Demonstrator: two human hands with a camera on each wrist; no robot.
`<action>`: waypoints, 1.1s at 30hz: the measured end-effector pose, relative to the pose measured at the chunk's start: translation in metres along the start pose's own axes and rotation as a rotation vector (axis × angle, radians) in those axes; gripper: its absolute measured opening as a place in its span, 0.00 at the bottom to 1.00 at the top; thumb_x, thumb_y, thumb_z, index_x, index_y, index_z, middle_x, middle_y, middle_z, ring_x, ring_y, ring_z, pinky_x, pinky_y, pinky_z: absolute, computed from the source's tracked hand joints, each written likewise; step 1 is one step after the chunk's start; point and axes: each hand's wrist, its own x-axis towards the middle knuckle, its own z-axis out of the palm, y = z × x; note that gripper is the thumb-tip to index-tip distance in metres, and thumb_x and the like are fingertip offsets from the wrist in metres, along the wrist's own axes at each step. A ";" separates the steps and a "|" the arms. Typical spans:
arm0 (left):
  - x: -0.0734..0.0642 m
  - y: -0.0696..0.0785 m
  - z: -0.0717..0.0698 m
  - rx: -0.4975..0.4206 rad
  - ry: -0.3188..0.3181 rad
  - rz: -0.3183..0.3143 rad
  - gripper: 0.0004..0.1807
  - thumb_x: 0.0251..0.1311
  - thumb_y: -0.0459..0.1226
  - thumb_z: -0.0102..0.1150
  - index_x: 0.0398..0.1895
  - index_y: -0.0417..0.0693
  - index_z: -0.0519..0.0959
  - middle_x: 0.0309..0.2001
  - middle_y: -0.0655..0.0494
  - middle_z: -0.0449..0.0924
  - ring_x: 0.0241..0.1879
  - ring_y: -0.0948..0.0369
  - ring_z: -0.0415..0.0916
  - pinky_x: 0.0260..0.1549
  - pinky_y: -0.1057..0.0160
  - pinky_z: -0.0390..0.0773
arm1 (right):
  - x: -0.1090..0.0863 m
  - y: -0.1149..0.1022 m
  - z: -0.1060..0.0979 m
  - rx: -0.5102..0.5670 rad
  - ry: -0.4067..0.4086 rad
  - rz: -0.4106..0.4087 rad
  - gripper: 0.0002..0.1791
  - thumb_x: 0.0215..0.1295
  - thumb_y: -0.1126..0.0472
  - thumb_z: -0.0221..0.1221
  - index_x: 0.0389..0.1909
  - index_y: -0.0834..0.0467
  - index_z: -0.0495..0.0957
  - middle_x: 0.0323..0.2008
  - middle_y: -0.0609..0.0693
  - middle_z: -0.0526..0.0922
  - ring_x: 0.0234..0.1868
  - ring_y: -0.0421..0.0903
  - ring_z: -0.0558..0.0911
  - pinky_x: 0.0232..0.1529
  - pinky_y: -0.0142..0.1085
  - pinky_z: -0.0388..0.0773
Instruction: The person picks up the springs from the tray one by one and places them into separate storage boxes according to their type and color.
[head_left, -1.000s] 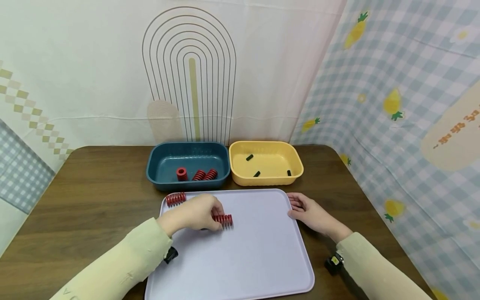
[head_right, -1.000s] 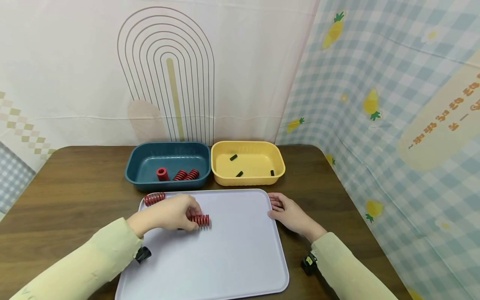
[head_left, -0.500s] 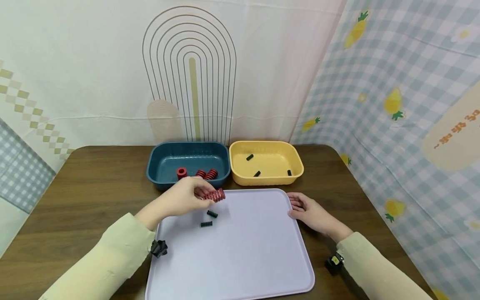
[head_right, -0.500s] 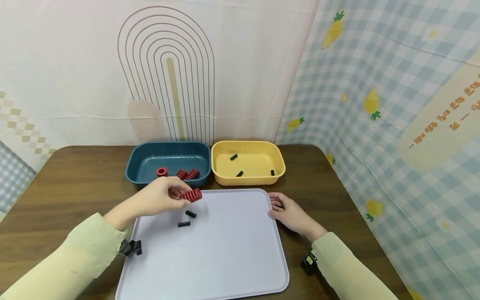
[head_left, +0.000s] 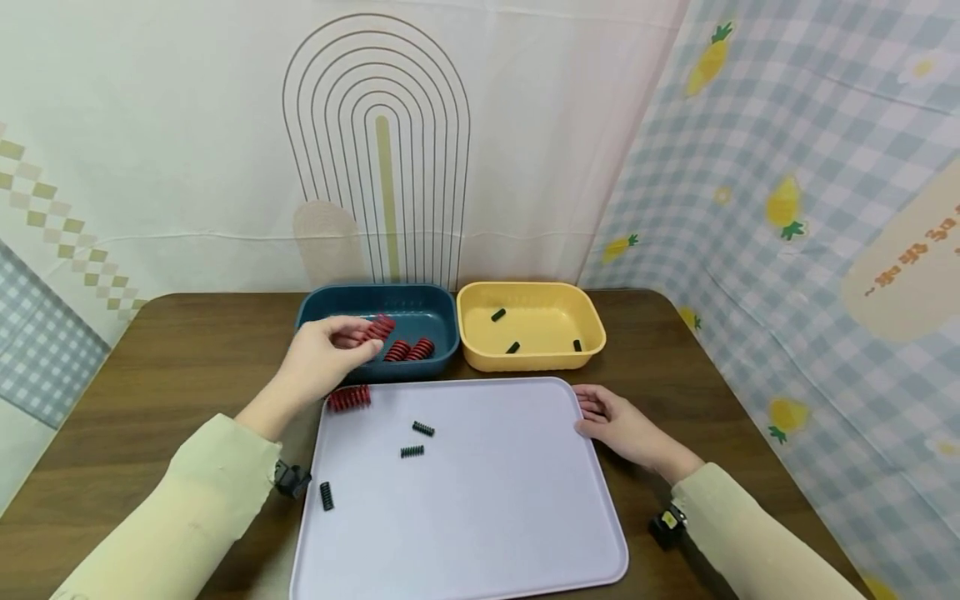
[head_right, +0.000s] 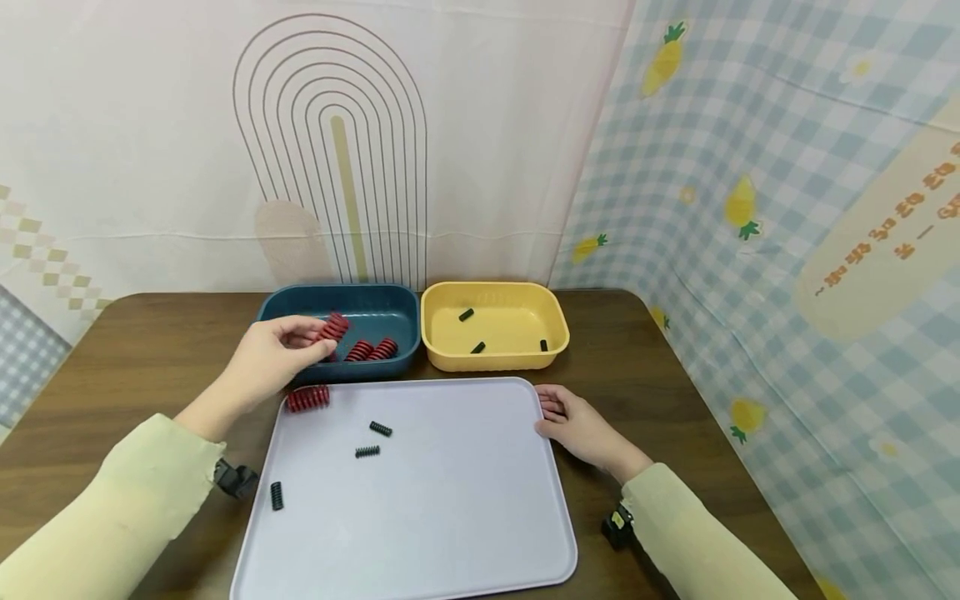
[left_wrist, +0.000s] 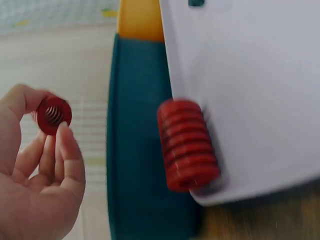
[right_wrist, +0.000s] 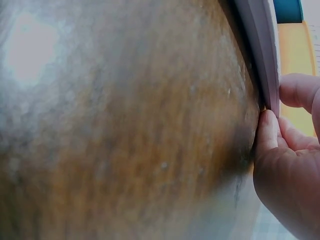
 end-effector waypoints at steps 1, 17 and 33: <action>0.002 -0.003 -0.002 0.002 0.024 -0.007 0.23 0.57 0.52 0.66 0.50 0.47 0.81 0.44 0.53 0.81 0.41 0.58 0.77 0.36 0.66 0.78 | 0.000 0.000 0.000 0.000 -0.001 -0.002 0.30 0.67 0.61 0.61 0.68 0.54 0.63 0.64 0.53 0.69 0.63 0.49 0.70 0.62 0.46 0.67; 0.031 -0.029 -0.018 0.108 0.144 -0.069 0.23 0.62 0.45 0.62 0.53 0.37 0.78 0.46 0.43 0.79 0.45 0.51 0.77 0.47 0.53 0.77 | 0.000 -0.001 0.001 0.005 -0.012 -0.014 0.30 0.67 0.61 0.60 0.68 0.55 0.62 0.65 0.54 0.68 0.64 0.50 0.69 0.62 0.46 0.67; 0.044 -0.030 -0.011 0.273 -0.010 -0.087 0.21 0.66 0.41 0.58 0.55 0.34 0.74 0.45 0.39 0.77 0.43 0.49 0.74 0.43 0.49 0.77 | -0.008 -0.014 0.001 0.051 -0.025 -0.040 0.31 0.68 0.65 0.58 0.69 0.63 0.60 0.66 0.60 0.66 0.65 0.56 0.67 0.63 0.51 0.64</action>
